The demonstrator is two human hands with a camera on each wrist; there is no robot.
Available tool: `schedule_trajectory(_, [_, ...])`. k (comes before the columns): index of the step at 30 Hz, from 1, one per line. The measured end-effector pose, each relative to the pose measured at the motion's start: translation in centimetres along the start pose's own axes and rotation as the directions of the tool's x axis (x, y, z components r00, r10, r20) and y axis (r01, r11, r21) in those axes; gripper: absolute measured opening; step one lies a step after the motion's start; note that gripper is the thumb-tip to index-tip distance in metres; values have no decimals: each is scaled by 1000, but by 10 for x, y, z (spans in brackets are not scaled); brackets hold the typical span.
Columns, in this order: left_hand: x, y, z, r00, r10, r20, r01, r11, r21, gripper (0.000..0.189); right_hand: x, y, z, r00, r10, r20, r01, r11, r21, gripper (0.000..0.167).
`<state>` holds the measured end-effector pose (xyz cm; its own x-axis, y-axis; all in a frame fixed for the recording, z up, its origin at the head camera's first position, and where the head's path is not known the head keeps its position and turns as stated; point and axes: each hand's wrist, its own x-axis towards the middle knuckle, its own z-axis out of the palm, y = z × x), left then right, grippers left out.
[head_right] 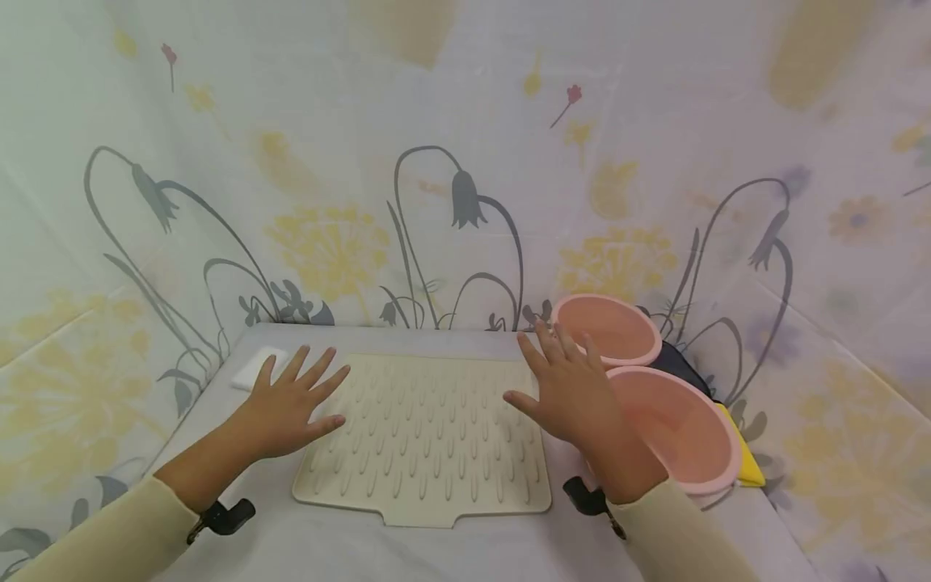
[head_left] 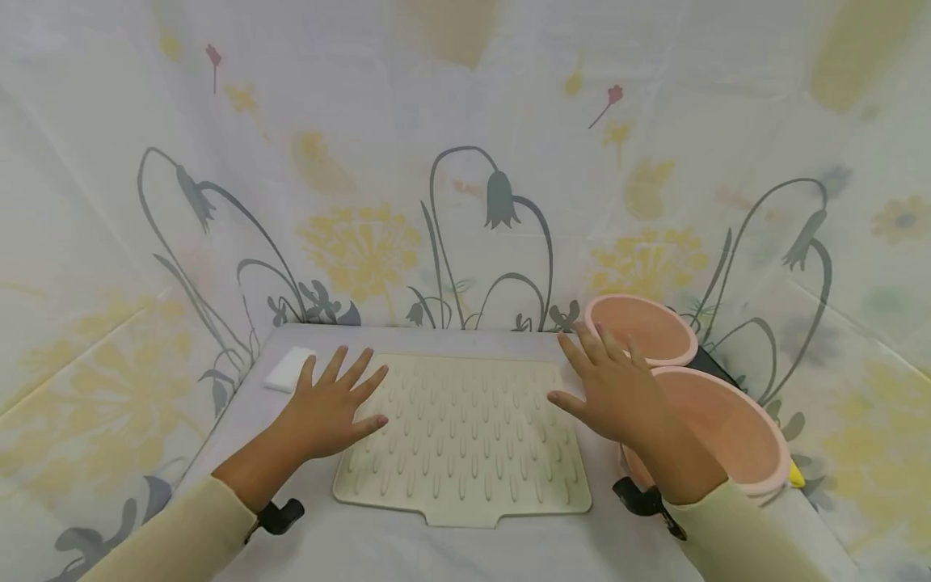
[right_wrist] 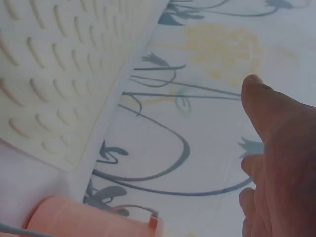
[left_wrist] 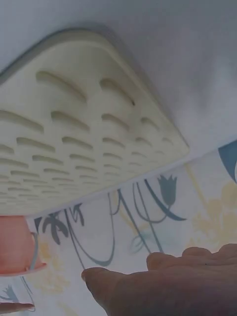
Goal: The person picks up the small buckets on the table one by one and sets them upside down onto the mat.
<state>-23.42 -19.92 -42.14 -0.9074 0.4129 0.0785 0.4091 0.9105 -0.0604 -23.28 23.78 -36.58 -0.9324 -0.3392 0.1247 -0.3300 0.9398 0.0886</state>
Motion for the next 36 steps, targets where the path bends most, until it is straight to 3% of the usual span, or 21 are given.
schedule_trajectory(13, [-22, 5, 42, 997, -72, 32, 76, 986, -145, 81, -34, -3, -2, 996, 83, -27, -79, 989, 122, 104])
schedule_trajectory(19, [-29, 9, 54, 992, -108, 58, 120, 955, -272, 85, -52, 5, 2, 991, 132, -32, -125, 979, 162, 106])
schedule_trajectory(25, [-31, 16, 60, 990, -136, 31, 137, 913, -383, 80, -69, 13, 1, 985, 171, -32, -163, 971, 173, 110])
schedule_trajectory(28, [-31, 19, 62, 987, -156, 26, 153, 901, -405, 81, -78, 15, 4, 983, 175, -55, -166, 976, 141, 108])
schedule_trajectory(36, [-38, 21, 71, 980, -178, 91, 200, 865, -461, 95, -105, 20, 11, 974, 174, -144, -161, 982, 103, 103])
